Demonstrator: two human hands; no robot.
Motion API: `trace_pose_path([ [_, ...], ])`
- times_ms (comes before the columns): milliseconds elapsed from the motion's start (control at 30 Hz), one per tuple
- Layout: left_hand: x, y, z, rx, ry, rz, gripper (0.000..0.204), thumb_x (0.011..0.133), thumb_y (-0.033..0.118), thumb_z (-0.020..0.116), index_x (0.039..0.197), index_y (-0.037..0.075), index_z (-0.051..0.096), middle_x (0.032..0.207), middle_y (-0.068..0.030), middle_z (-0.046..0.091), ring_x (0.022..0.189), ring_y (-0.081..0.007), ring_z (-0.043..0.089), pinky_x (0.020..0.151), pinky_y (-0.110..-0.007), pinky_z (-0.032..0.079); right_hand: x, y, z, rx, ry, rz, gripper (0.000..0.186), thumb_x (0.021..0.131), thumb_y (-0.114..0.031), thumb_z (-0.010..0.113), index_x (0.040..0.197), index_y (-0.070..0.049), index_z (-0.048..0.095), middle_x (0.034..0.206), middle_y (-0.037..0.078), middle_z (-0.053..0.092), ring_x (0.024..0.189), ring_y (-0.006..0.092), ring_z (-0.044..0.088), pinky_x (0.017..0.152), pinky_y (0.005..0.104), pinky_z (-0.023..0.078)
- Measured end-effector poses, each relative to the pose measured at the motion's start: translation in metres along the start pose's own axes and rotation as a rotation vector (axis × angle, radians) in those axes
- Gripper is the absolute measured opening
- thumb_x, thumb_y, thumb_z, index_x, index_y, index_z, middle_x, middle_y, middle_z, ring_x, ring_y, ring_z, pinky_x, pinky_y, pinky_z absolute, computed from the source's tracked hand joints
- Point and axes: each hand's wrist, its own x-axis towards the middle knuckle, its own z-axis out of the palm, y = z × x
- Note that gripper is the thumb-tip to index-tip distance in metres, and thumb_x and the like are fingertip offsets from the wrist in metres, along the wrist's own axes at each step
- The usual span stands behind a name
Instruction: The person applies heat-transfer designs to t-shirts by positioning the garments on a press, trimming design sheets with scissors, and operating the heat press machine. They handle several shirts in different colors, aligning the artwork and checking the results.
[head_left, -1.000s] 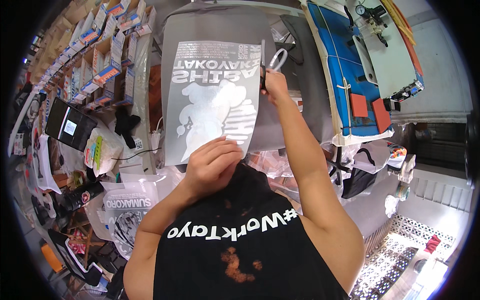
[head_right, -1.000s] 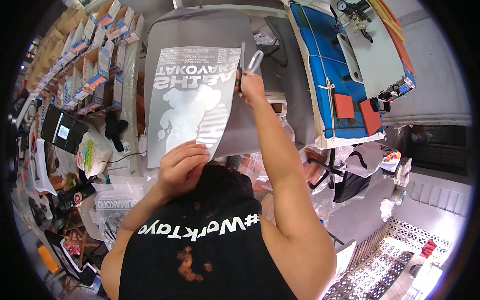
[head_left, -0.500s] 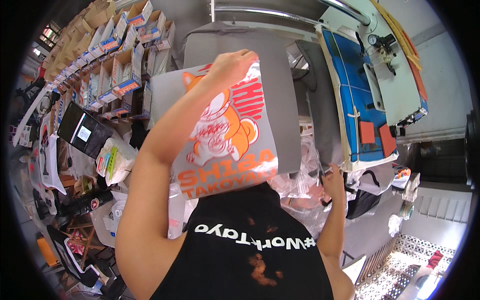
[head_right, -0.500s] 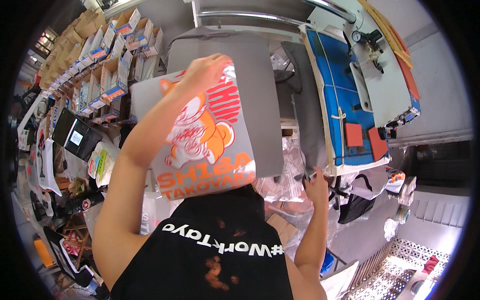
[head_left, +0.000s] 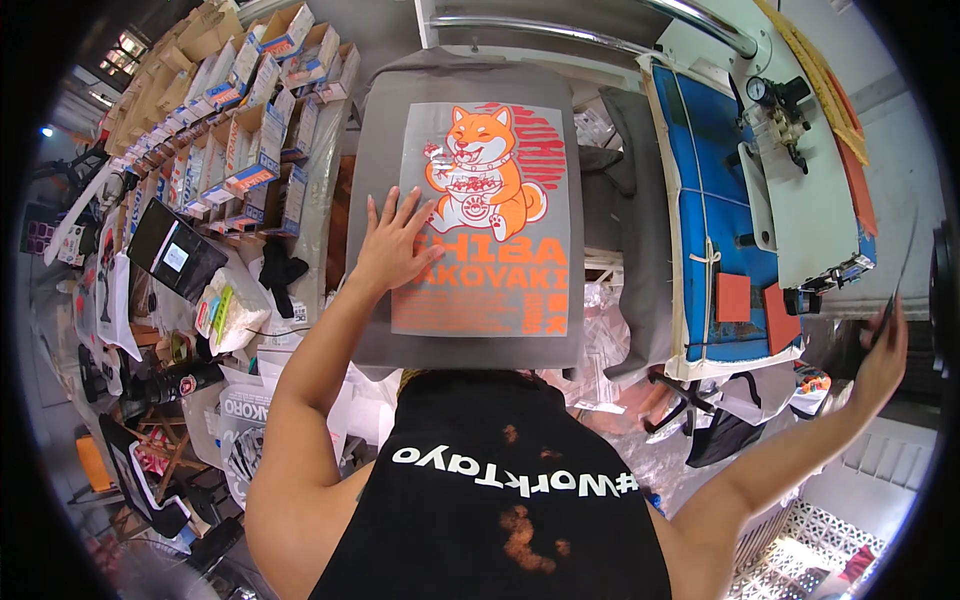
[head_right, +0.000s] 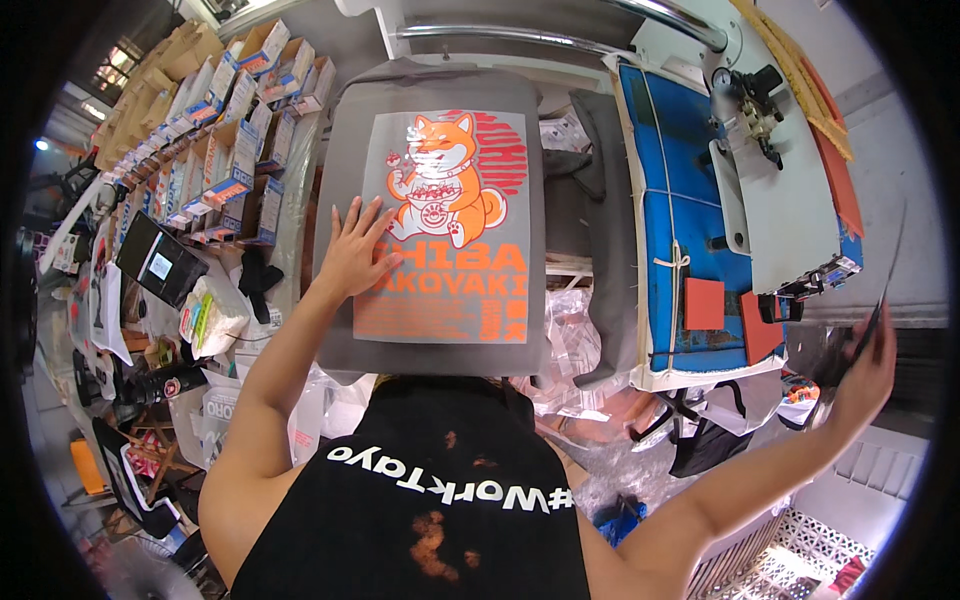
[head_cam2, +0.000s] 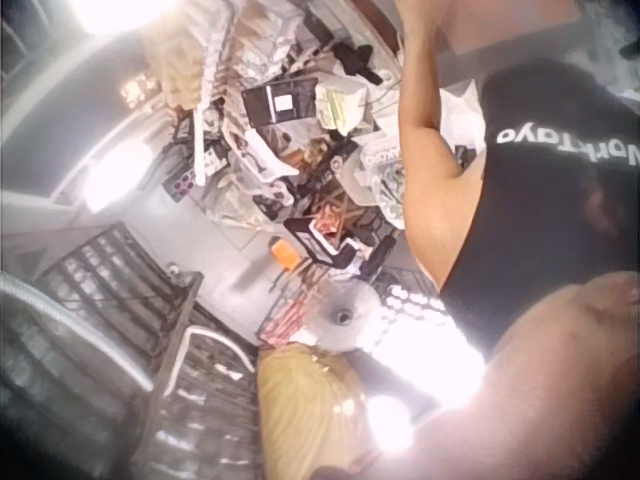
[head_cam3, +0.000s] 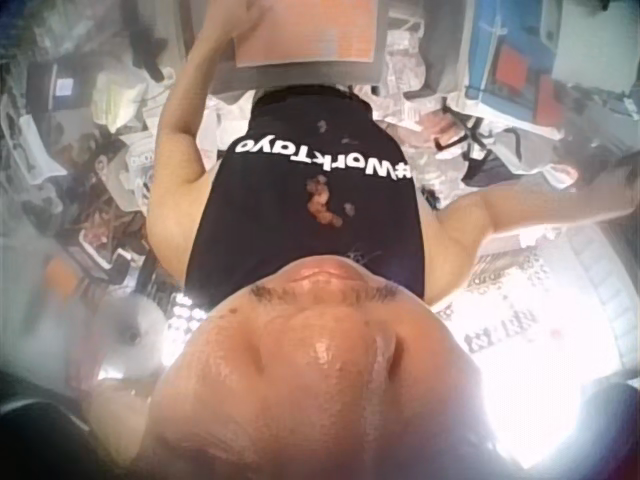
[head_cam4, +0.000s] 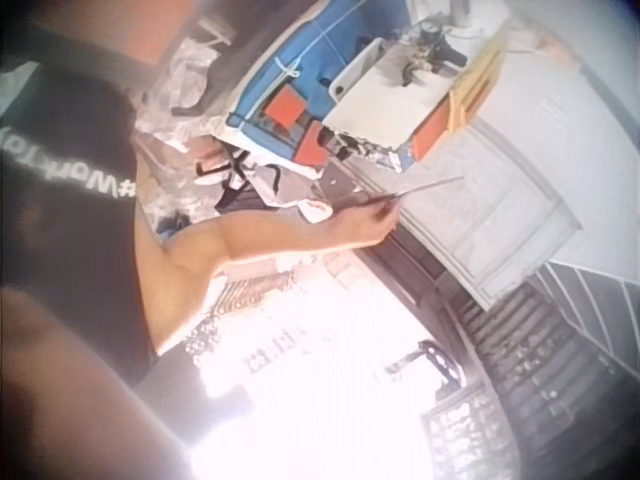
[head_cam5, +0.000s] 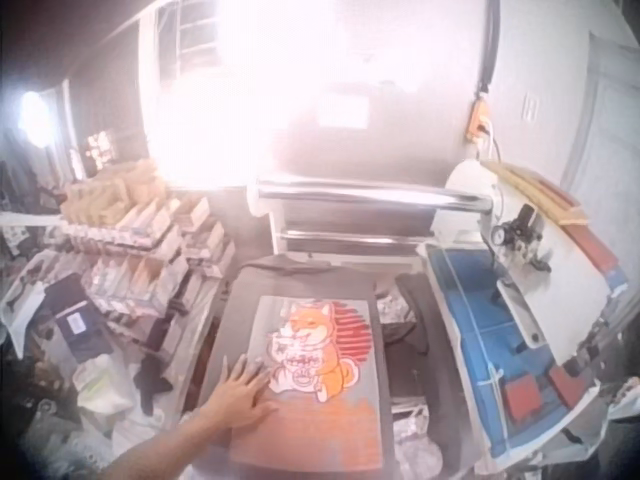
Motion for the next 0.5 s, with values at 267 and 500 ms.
trace_pose_path([
  [267,0.013,-0.042,0.002,0.0,0.094,0.051,0.076,0.089,0.062,0.054,0.15,0.018,0.041,0.158,-0.0131,0.033,0.148,-0.0394,0.021,0.118,-0.062,0.008,0.127,0.017,0.076,-0.651,-0.072,-0.103,0.036,0.1,-0.03,0.051,0.133,-0.021,0.061,0.113,0.012,0.07,0.106,0.0306,0.066,0.094,0.0399,0.048],
  [500,-0.005,-0.047,0.0,-0.293,0.325,-0.09,0.063,0.088,0.041,0.066,0.14,0.01,0.05,0.149,-0.0164,0.042,0.142,-0.0403,0.031,0.117,-0.062,0.015,0.033,-0.056,0.105,-0.524,0.296,-0.502,0.029,0.095,-0.027,0.06,0.119,-0.014,0.068,0.122,0.011,0.066,0.109,0.0316,0.063,0.092,0.0445,0.049],
])
